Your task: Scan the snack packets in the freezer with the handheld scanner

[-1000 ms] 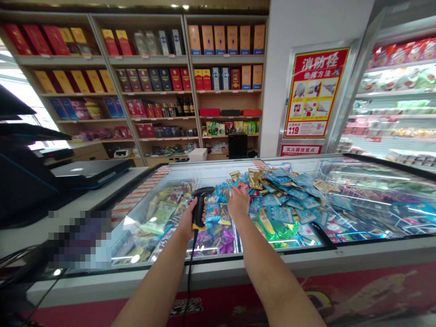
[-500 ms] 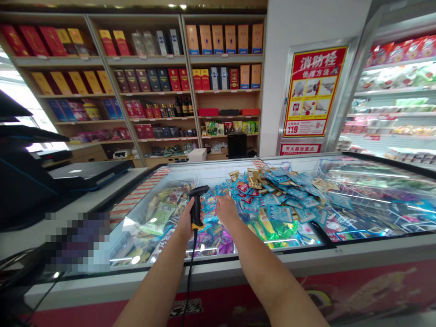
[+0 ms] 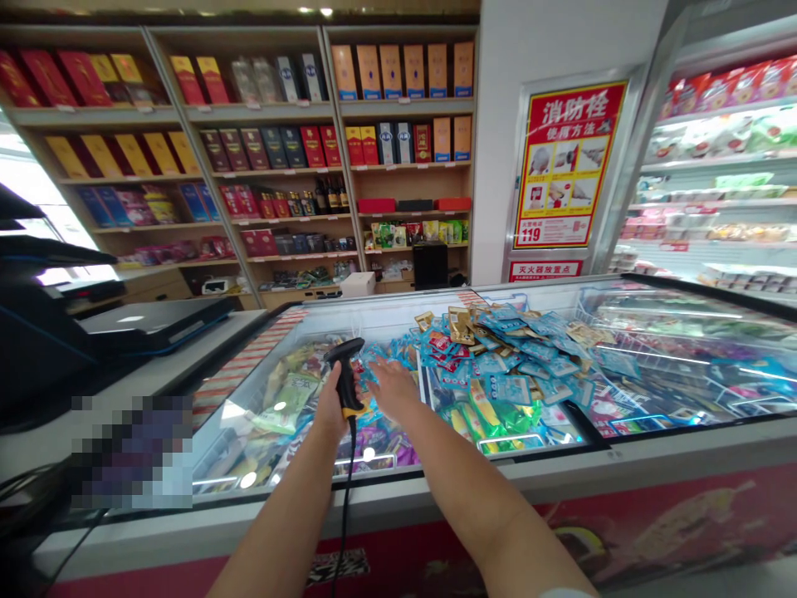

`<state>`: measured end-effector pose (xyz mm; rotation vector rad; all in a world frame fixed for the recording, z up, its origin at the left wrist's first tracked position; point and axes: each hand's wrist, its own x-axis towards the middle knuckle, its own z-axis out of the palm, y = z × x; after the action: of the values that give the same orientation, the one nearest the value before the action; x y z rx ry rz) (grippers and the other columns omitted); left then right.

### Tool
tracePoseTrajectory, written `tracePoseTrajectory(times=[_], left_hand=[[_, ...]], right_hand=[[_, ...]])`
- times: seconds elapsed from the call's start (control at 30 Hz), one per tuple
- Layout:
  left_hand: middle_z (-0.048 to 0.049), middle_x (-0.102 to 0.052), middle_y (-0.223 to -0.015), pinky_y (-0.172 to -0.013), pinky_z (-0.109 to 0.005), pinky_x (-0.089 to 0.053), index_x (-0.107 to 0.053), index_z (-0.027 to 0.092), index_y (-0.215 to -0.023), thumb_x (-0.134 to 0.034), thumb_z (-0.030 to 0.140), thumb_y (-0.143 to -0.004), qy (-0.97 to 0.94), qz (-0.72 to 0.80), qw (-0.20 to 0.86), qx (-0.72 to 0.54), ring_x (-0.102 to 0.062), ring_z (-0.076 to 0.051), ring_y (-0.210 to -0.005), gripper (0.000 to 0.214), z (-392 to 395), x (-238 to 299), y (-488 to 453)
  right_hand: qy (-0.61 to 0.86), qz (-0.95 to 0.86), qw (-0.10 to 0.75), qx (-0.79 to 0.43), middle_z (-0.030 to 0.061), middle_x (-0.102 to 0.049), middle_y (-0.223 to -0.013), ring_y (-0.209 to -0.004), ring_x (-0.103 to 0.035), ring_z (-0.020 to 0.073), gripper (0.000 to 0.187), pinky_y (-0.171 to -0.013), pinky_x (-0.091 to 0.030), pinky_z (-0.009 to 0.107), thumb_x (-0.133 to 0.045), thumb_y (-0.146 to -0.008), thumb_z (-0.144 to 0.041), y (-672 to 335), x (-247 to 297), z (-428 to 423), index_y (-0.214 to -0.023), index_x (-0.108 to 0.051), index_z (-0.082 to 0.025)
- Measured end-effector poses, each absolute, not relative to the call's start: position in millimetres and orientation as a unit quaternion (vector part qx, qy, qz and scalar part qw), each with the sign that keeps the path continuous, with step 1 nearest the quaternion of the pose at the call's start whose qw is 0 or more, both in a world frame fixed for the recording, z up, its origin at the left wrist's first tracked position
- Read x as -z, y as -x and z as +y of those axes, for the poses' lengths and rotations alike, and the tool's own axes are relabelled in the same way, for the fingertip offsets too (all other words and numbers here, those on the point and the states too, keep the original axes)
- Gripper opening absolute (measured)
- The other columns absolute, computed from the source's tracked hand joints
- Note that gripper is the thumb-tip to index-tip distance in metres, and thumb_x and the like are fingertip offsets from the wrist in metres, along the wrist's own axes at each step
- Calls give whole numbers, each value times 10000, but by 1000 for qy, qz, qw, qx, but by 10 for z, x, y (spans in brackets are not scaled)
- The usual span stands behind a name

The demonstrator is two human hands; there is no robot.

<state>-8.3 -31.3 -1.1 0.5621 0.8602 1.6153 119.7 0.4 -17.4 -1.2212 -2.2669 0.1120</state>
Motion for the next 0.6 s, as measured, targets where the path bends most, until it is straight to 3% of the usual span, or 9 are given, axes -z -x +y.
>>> tracePoseTrajectory(times=[0.07, 0.2, 0.33, 0.47, 0.53, 0.6], left_hand=[[23, -558, -569, -392, -193, -387, -617, 146, -874, -588, 474, -817, -223, 360, 591, -687, -488, -73, -397, 334, -308, 10, 106], [15, -542, -524, -386, -197, -386, -614, 143, -802, -584, 517, -807, -216, 359, 617, -666, -486, -84, -391, 376, -316, 17, 134], [10, -535, -512, -393, -204, -396, -603, 139, -755, -607, 538, -780, -220, 364, 616, -663, -488, -89, -393, 400, -316, 22, 143], [8, -549, -532, -388, -186, -391, -588, 136, -745, -607, 505, -792, -224, 359, 603, -676, -480, -75, -390, 372, -309, 8, 133], [6, -550, -534, -390, -179, -394, -582, 135, -734, -603, 504, -796, -224, 356, 606, -676, -483, -72, -393, 374, -310, 0, 126], [7, -536, -517, -384, -182, -393, -575, 138, -716, -594, 529, -793, -225, 354, 618, -665, -481, -76, -389, 399, -316, -5, 124]], right_hand=[[429, -869, 245, -33, 38, -305, -1544, -1345, -348, 301, 556, -1066, -308, 506, -410, -935, -385, -1126, 200, -13, -1469, -319, -259], [406, -897, 170, -37, 25, -381, -1506, -1392, -235, 347, 573, -1076, -222, 620, -395, -926, -354, -1049, 246, -18, -1480, -285, -266], [413, -892, 182, -34, 41, -478, -1436, -1366, -288, 326, 506, -1072, -235, 595, -377, -944, -387, -1065, 228, -40, -1437, -370, -272], [430, -874, 226, -13, 74, -640, -1221, -1272, -405, 281, 385, -1050, -276, 530, -386, -957, -363, -1093, 172, -97, -1290, -544, -254], [436, -867, 240, -2, 74, -637, -1215, -1248, -425, 272, 363, -1047, -278, 515, -401, -953, -353, -1094, 166, -111, -1262, -568, -261], [417, -876, 243, 7, 60, -551, -1346, -1273, -404, 273, 364, -1055, -272, 512, -436, -934, -350, -1084, 183, -103, -1267, -564, -283]])
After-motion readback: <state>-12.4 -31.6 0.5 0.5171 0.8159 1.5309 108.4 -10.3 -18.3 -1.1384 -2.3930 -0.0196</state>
